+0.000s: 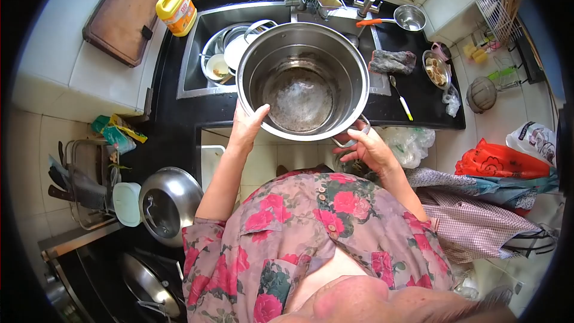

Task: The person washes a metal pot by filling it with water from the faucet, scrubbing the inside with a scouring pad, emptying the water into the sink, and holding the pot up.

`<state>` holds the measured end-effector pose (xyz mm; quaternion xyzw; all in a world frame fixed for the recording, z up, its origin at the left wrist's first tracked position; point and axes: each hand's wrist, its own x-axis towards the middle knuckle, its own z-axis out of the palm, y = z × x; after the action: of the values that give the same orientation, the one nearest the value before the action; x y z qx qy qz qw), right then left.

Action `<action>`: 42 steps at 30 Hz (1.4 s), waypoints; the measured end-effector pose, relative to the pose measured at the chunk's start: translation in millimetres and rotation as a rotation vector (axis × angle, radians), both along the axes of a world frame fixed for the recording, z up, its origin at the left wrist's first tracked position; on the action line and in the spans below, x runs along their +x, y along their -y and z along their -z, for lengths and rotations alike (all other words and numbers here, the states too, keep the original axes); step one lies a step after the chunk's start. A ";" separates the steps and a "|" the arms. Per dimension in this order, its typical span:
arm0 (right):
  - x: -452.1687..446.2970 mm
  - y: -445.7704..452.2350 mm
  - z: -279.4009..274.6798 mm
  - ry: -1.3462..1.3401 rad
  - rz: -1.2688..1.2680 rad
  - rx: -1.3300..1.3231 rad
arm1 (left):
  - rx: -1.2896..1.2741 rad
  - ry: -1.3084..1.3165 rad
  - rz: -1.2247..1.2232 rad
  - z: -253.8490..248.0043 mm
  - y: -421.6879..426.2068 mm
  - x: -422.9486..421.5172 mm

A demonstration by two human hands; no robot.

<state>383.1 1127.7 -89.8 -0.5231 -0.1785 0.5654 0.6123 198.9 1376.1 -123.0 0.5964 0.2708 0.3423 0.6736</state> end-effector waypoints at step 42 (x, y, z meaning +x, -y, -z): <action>-300.2 50.7 -74.9 0.114 -1.094 0.674 | 0.250 0.512 -1.447 -62.6 435.4 -348.2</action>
<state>83.0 1077.0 -14.9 -0.1646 -0.6194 0.6801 0.3561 -149.3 940.7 -60.4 0.2450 0.3882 0.8520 0.2518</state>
